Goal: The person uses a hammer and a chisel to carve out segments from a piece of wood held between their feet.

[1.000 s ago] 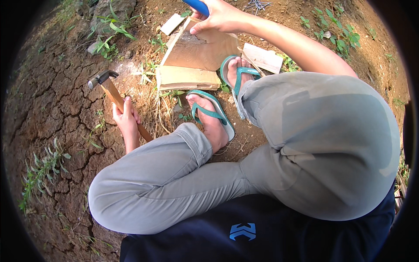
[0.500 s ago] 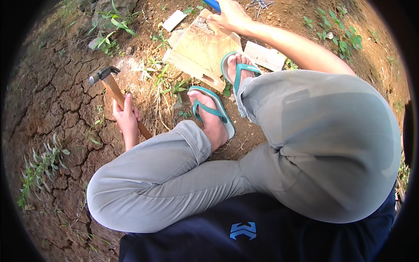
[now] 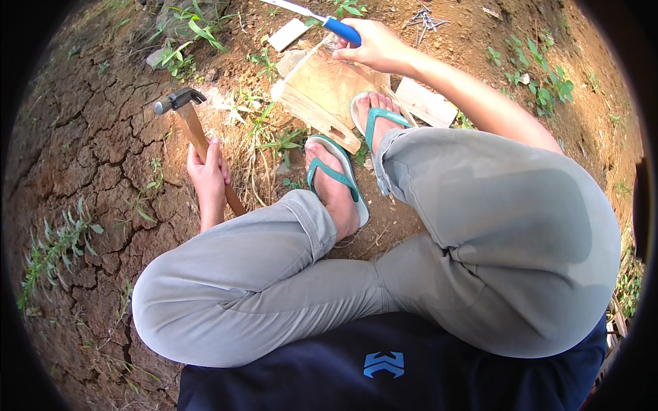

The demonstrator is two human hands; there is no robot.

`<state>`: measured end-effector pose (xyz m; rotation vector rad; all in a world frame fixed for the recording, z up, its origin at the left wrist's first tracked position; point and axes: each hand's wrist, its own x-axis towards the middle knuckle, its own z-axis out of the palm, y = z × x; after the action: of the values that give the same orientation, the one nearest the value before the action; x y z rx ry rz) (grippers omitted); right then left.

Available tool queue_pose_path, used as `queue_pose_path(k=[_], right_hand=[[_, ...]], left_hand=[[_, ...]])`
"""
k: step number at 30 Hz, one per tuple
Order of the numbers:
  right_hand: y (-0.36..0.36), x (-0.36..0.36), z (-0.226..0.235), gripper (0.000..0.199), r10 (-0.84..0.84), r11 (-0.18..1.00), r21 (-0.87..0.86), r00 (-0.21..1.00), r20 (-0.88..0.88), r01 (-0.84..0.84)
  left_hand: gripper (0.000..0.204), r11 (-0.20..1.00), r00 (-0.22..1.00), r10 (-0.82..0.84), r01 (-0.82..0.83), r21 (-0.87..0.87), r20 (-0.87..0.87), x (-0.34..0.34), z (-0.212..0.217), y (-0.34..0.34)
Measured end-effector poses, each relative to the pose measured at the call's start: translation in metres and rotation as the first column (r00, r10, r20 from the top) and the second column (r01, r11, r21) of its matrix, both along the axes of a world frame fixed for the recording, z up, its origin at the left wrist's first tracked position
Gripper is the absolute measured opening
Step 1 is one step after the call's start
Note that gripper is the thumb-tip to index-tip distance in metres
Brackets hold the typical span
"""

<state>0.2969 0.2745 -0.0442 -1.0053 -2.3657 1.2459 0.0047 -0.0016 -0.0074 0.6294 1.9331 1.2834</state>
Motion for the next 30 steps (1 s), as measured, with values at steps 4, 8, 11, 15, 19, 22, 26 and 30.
queue_pose_path(k=[4,8,11,15,19,22,26,30], right_hand=[[0.0,-0.014,-0.005,0.049,0.162,0.976,0.154,0.986,-0.045,-0.153],[-0.013,-0.033,0.005,0.051,0.243,0.97,-0.009,0.967,-0.078,-0.245],[-0.03,-0.034,0.015,0.054,0.238,0.965,-0.101,0.969,-0.064,-0.244],[-0.04,-0.035,0.016,0.053,0.181,0.98,-0.074,0.982,-0.044,-0.184],[-0.054,-0.051,0.018,0.053,0.125,0.984,-0.118,0.989,-0.073,-0.133],[-0.061,-0.056,0.014,0.05,0.094,0.99,-0.1,0.993,-0.076,-0.101],[-0.067,-0.058,0.013,0.049,0.027,0.993,-0.119,0.999,0.045,-0.021],[-0.066,-0.055,0.017,0.051,-0.007,0.995,-0.102,0.996,0.084,0.015]], left_hand=[[0.019,1.0,1.0,-0.019,0.019,-0.02,-0.004,0.001,0.003,-0.002],[0.017,1.0,1.0,0.007,-0.007,0.0,0.007,-0.003,-0.002,-0.007],[0.017,0.999,1.0,0.03,-0.03,0.012,0.001,-0.005,-0.002,-0.008],[0.016,0.999,0.999,0.031,-0.032,0.025,0.028,-0.001,-0.001,0.002],[0.016,0.999,0.999,0.037,-0.038,0.03,0.037,0.002,0.0,0.001],[0.016,0.999,0.999,0.03,-0.031,0.012,0.043,0.002,0.001,-0.001],[0.017,0.999,0.999,0.017,-0.018,0.04,0.028,0.001,0.0,0.0],[0.015,0.997,0.999,0.017,-0.02,0.068,0.046,0.004,-0.001,0.006]])
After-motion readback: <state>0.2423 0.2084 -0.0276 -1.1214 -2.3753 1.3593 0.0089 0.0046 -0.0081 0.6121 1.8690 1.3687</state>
